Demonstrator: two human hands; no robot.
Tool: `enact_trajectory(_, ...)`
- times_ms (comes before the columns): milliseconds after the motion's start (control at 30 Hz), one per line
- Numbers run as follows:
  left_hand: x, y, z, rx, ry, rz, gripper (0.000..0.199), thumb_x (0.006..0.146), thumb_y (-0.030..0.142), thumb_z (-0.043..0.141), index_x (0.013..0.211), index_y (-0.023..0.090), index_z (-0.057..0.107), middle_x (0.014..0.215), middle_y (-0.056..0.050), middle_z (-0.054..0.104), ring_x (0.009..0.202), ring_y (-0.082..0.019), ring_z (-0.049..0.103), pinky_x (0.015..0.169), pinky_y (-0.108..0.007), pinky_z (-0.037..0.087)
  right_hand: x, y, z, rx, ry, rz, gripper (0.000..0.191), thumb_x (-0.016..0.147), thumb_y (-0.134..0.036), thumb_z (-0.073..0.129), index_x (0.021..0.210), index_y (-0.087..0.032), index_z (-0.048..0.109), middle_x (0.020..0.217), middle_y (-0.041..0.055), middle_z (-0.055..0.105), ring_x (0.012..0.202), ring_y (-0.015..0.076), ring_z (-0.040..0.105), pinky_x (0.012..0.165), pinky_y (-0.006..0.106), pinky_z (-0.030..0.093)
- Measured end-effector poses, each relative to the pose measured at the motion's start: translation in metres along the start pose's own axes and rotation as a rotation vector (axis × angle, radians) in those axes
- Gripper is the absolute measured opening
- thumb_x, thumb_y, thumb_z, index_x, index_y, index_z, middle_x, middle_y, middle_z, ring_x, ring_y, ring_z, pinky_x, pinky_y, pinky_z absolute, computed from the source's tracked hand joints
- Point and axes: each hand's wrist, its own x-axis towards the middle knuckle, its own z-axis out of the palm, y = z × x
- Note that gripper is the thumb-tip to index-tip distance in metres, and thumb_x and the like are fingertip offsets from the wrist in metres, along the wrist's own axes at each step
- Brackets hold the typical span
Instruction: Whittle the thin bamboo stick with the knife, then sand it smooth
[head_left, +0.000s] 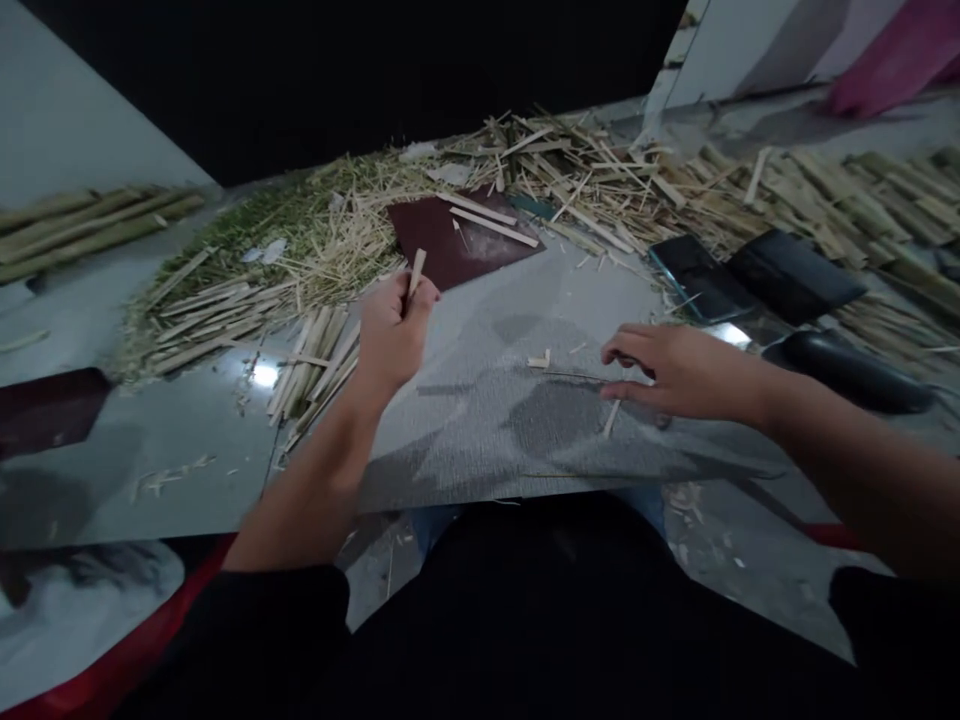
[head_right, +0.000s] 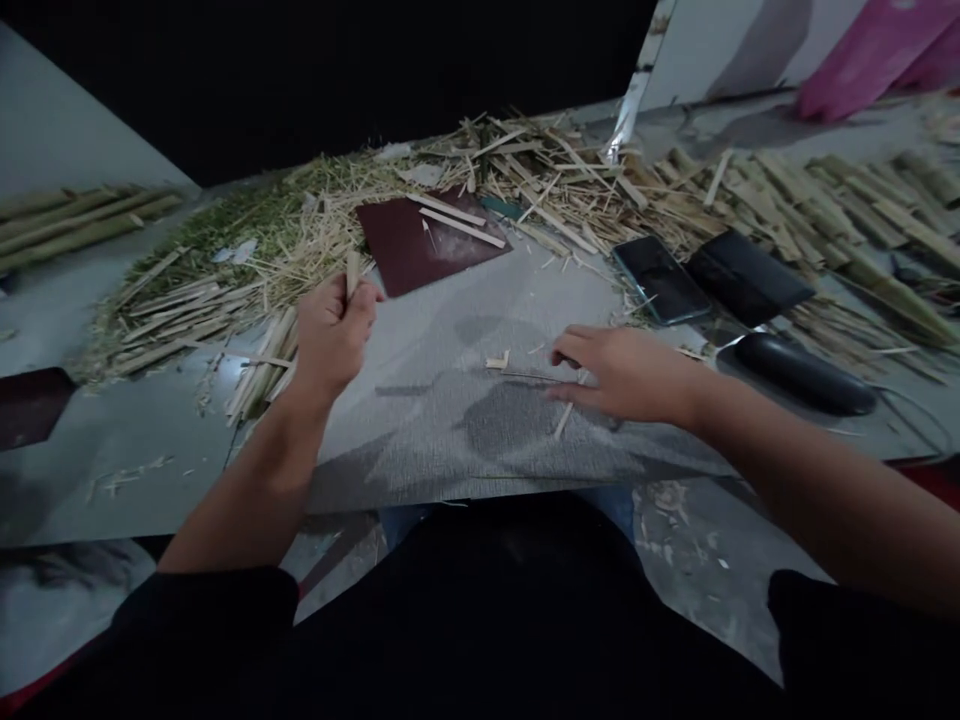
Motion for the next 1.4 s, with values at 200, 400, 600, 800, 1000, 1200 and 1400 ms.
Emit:
enact_trajectory(200,-0.007,0.012,0.014,0.504,-0.307,-0.007,0.016,0.104,0.036,0.071,0.097,0.022,0.07,0.09,-0.006,0.074,0.084,-0.022,0.067,0.083,-0.034,0.051,-0.059,-0.024,0.031,-0.134,0.086,-0.038,0.068,0.106,-0.085,0.054,0.127,-0.022,0.071,0.121,0.0146,0.074,0.081,0.0248,0.069,0.072,0.04,0.05)
enact_trajectory(400,0.004,-0.009,0.024,0.717,-0.298,-0.108,0.023,0.108,0.035,0.065,0.122,0.019,0.074,0.133,-0.015,0.076,0.119,-0.031,0.072,0.105,-0.04,0.053,-0.05,-0.066,0.069,-0.402,0.093,-0.225,0.073,0.102,-0.084,0.066,0.136,-0.02,0.07,0.127,0.0175,0.07,0.067,0.0196,0.06,0.06,0.033,0.032)
enact_trajectory(600,0.007,-0.017,0.015,0.737,-0.227,-0.103,0.027,0.111,0.037,0.06,0.124,0.018,0.074,0.135,-0.016,0.076,0.123,-0.033,0.072,0.104,-0.038,0.052,0.007,-0.054,0.059,-0.379,-0.003,-0.129,0.073,0.109,-0.081,0.053,0.142,-0.017,0.066,0.135,0.0206,0.066,0.082,0.0263,0.069,0.064,0.034,0.033)
enact_trajectory(800,0.006,-0.013,0.009,0.785,-0.221,-0.107,0.027,0.111,0.037,0.058,0.125,0.019,0.074,0.133,-0.014,0.076,0.123,-0.033,0.073,0.105,-0.038,0.053,0.111,-0.018,0.035,-0.308,0.009,0.031,0.075,0.11,-0.08,0.047,0.145,-0.017,0.065,0.142,0.0231,0.064,0.093,0.0322,0.072,0.077,0.04,0.048)
enact_trajectory(1000,0.013,-0.027,-0.007,0.783,-0.184,-0.337,0.03,0.112,0.042,0.059,0.124,0.019,0.074,0.13,-0.015,0.08,0.127,-0.034,0.073,0.108,-0.039,0.052,0.21,0.034,-0.006,-0.357,0.116,0.188,0.078,0.111,-0.073,0.054,0.158,-0.011,0.057,0.156,0.0292,0.058,0.125,0.0429,0.066,0.103,0.048,0.052)
enact_trajectory(1200,0.057,-0.045,-0.017,0.709,-0.128,-0.527,0.032,0.109,0.043,0.065,0.123,0.016,0.074,0.123,-0.019,0.083,0.123,-0.035,0.078,0.1,-0.037,0.055,0.228,0.051,-0.025,-0.218,0.265,0.324,0.061,0.118,-0.06,0.044,0.146,-0.01,0.065,0.152,0.0281,0.063,0.129,0.0385,0.067,0.109,0.044,0.051)
enact_trajectory(1400,0.105,-0.048,-0.015,0.605,-0.058,-0.601,0.042,0.103,0.047,0.073,0.126,0.012,0.073,0.134,-0.026,0.08,0.128,-0.036,0.077,0.099,-0.037,0.056,0.259,0.043,-0.019,-0.176,0.108,0.313,0.05,0.116,-0.046,0.053,0.14,-0.007,0.073,0.136,0.0267,0.077,0.127,0.0337,0.073,0.104,0.037,0.051)
